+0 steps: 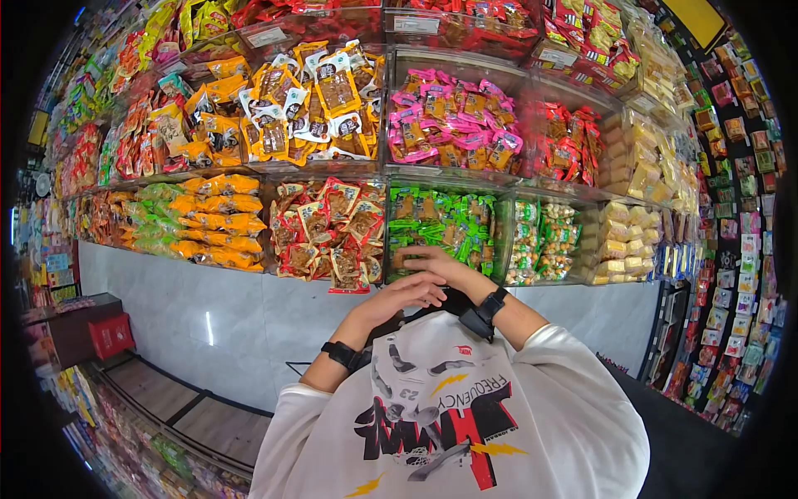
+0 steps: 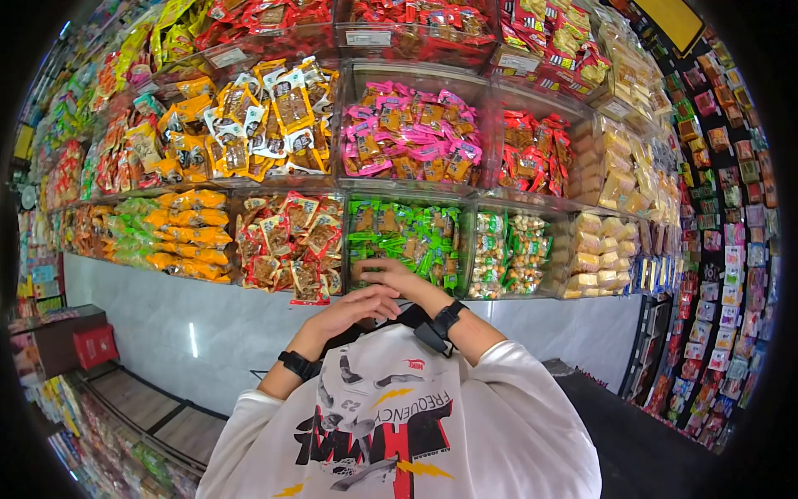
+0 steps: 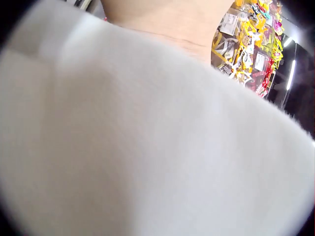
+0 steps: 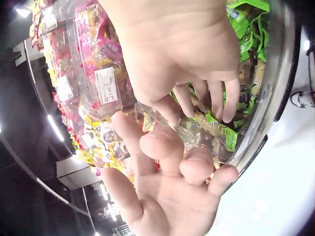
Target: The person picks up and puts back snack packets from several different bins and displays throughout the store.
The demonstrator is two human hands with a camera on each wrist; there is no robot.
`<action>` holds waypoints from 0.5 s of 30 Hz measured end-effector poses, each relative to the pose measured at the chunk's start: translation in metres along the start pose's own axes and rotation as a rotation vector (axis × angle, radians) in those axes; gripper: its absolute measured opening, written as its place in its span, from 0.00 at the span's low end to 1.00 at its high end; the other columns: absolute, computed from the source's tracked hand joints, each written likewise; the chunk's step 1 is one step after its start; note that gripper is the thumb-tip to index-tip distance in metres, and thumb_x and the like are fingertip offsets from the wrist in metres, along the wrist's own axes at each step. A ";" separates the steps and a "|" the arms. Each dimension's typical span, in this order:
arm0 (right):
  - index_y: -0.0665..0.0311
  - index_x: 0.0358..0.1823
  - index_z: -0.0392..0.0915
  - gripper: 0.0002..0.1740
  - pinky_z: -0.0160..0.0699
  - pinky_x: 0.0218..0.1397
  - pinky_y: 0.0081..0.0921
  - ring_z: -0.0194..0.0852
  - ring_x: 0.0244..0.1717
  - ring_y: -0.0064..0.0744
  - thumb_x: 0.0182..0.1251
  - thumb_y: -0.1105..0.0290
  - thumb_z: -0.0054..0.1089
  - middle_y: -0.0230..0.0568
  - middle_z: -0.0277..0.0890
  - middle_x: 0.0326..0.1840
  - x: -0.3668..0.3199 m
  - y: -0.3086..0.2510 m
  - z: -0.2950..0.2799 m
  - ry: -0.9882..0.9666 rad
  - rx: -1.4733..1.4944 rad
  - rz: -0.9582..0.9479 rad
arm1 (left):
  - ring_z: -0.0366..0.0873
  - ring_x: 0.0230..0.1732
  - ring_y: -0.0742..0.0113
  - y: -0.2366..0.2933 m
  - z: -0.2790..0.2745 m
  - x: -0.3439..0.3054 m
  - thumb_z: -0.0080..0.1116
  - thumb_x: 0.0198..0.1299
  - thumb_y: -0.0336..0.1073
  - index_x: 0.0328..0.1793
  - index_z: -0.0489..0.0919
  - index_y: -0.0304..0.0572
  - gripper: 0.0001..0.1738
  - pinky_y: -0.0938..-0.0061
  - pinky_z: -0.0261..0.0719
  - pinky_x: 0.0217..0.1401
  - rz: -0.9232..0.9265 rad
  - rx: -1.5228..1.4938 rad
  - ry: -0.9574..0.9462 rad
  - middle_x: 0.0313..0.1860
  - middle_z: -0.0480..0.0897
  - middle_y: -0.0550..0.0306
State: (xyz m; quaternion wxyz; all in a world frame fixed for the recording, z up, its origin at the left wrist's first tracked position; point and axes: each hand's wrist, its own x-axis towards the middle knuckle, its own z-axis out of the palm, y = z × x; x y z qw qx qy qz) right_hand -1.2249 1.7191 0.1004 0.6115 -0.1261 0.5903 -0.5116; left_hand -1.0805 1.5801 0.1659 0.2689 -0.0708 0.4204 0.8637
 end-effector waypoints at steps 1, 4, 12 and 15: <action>0.60 0.74 0.77 0.30 0.77 0.69 0.35 0.77 0.68 0.45 0.74 0.60 0.68 0.49 0.80 0.70 -0.003 0.001 -0.003 -0.001 0.090 0.027 | 0.82 0.64 0.64 -0.001 -0.001 0.000 0.46 0.84 0.47 0.78 0.70 0.40 0.25 0.69 0.77 0.68 0.002 -0.012 0.010 0.61 0.84 0.50; 0.59 0.74 0.77 0.27 0.81 0.64 0.30 0.81 0.61 0.34 0.76 0.63 0.66 0.45 0.81 0.66 -0.008 0.007 -0.009 0.015 0.293 0.085 | 0.82 0.64 0.64 -0.003 -0.002 0.001 0.47 0.84 0.47 0.78 0.70 0.41 0.25 0.68 0.77 0.68 -0.010 -0.022 0.014 0.61 0.84 0.50; 0.59 0.71 0.80 0.27 0.75 0.71 0.35 0.73 0.71 0.44 0.73 0.60 0.70 0.48 0.76 0.73 0.023 0.020 -0.005 0.091 -0.147 -0.007 | 0.82 0.64 0.63 0.001 0.000 0.007 0.47 0.84 0.46 0.80 0.69 0.41 0.26 0.68 0.76 0.70 -0.014 -0.002 -0.025 0.62 0.84 0.48; 0.52 0.72 0.80 0.31 0.73 0.74 0.38 0.72 0.73 0.45 0.70 0.53 0.73 0.47 0.77 0.72 0.045 0.036 0.000 0.241 -0.343 0.103 | 0.81 0.66 0.66 0.001 0.001 0.007 0.48 0.82 0.54 0.79 0.70 0.50 0.27 0.66 0.72 0.72 -0.011 0.031 -0.064 0.63 0.84 0.55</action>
